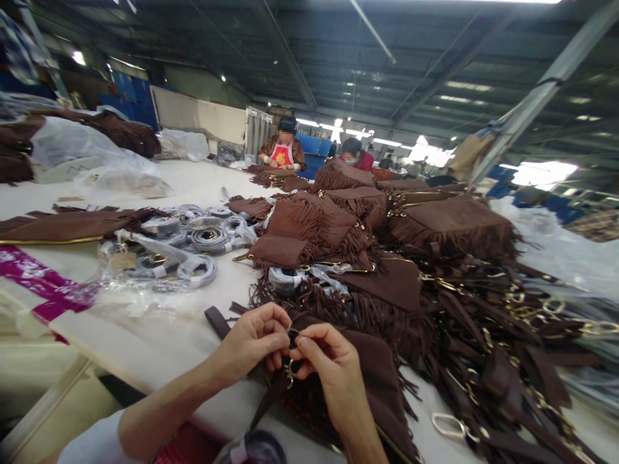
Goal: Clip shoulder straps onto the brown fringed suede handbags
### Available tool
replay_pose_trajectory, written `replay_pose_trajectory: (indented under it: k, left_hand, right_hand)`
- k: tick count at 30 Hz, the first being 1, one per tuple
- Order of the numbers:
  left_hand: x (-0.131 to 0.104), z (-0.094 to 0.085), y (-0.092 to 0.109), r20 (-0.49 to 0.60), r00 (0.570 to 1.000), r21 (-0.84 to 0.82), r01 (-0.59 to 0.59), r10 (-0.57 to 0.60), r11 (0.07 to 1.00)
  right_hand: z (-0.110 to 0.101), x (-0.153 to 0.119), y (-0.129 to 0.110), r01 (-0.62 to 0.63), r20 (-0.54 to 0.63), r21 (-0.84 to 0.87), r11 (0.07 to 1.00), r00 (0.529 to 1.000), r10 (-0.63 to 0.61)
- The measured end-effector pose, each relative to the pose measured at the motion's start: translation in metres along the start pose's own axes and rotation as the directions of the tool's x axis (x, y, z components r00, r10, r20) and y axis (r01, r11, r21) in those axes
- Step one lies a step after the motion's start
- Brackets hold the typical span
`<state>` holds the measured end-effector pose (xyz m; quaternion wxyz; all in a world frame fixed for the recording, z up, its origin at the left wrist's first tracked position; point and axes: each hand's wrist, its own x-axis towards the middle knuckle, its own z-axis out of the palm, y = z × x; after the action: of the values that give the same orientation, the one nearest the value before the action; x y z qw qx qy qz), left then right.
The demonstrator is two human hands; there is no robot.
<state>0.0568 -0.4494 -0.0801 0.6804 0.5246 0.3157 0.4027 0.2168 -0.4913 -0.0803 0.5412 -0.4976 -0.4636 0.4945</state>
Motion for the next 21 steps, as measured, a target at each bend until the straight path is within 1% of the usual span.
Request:
replay_pose_trajectory:
  k: [3,6,9,12,15,18,21]
  left_hand:
    - [-0.003,0.002,0.001,0.002,1.0,0.079,0.002,-0.003,0.997]
    - [-0.007,0.004,0.004,-0.026,0.998,0.21,-0.047,0.054,0.977]
    - [-0.01,0.006,0.007,-0.033,0.988,0.374,-0.126,0.149,0.919]
    - [-0.011,0.007,0.009,-0.008,0.972,0.507,-0.199,0.235,0.838]
    - [-0.013,0.008,0.009,0.035,0.958,0.569,-0.254,0.285,0.782]
    - [-0.014,0.009,0.009,0.062,0.943,0.6,-0.297,0.326,0.743]
    - [-0.015,0.009,0.008,0.076,0.935,0.628,-0.316,0.348,0.712]
  right_hand:
    - [-0.003,0.0,0.002,0.006,0.012,-0.007,1.0,1.0,-0.006]
    - [-0.003,-0.001,0.003,0.017,0.012,-0.015,1.0,1.0,-0.017]
    - [-0.001,-0.002,0.004,0.043,0.005,-0.034,0.999,0.999,-0.043]
    - [0.001,-0.003,0.004,0.083,-0.002,-0.04,0.996,0.997,-0.084]
    - [0.001,-0.003,0.004,0.11,0.006,-0.051,0.993,0.994,-0.11]
    - [0.0,-0.004,0.004,0.121,0.049,-0.068,0.99,0.992,-0.118]
    - [-0.002,-0.004,0.005,0.137,0.086,-0.101,0.985,0.988,-0.128]
